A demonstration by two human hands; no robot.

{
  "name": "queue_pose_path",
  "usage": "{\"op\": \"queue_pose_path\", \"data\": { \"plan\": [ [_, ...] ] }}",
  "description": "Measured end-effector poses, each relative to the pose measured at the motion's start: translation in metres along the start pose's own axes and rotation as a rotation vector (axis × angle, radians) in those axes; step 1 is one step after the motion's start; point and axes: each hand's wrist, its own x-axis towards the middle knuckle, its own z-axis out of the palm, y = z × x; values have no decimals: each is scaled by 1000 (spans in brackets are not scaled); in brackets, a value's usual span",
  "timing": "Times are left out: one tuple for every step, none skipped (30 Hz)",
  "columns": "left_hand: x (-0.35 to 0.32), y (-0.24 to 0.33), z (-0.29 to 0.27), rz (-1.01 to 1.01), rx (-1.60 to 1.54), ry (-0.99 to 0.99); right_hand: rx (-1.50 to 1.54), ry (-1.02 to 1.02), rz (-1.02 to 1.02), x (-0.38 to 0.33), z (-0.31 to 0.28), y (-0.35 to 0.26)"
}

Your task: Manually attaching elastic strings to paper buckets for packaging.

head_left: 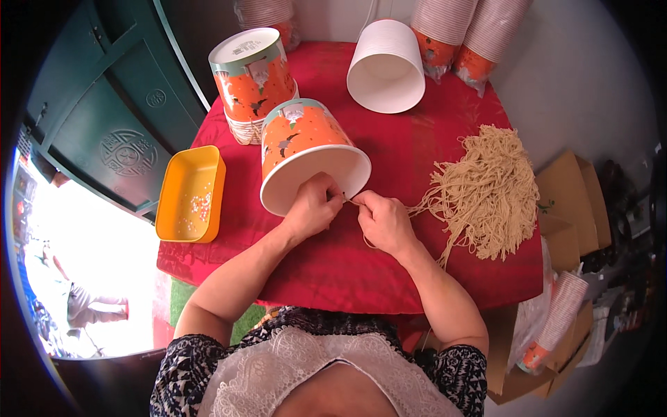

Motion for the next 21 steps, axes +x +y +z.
{"op": "queue_pose_path", "data": {
  "plan": [
    [0,-1,0,-2,1,1,-19,-4,-7,0,-1,-1],
    [-1,-2,1,0,-5,-5,-18,-5,-7,-1,-1,0],
    [0,-3,0,3,-10,-9,-32,-26,11,-2,-1,0],
    [0,-1,0,2,-8,-7,-46,-47,29,-2,-1,0],
    [0,1,0,-3,-15,-9,-44,-48,27,-2,-2,-1],
    [0,2,1,-9,-20,-11,-62,-66,31,-2,-3,-2],
    [0,2,1,-11,-18,-10,-79,-84,34,-2,-3,-3],
    [0,2,2,-6,-17,-3,-76,-86,34,-3,-3,-3],
    [0,2,3,1,-14,3,-86,-89,22,-3,-4,-2],
    [1,2,3,-1,-11,4,-95,-93,10,-3,-4,-2],
    [1,2,4,-18,-28,0,-90,-94,11,-3,-4,-1],
    [1,2,5,-36,-44,-5,-82,-90,3,-4,-4,-1],
    [2,2,5,-40,-41,-6,-72,-87,-4,-4,-4,-1],
    [3,2,6,-39,-19,-13,-67,-88,-2,-4,-4,0],
    [4,2,6,-38,3,-20,-55,-85,-2,-4,-5,0],
    [4,2,7,-42,6,-21,-43,-83,-2,-4,-5,0],
    [4,1,8,-47,32,-7,-39,-85,0,-4,-5,-1],
    [5,1,9,-50,58,6,-36,-89,-1,-5,-6,-1],
    [6,1,10,-52,60,5,-35,-94,-2,-5,-6,-1],
    [7,1,10,-46,83,6,-33,-94,-1,-4,-7,-1],
    [7,1,10,-41,106,7,-31,-101,-12,-4,-8,-1]
  ]
}}
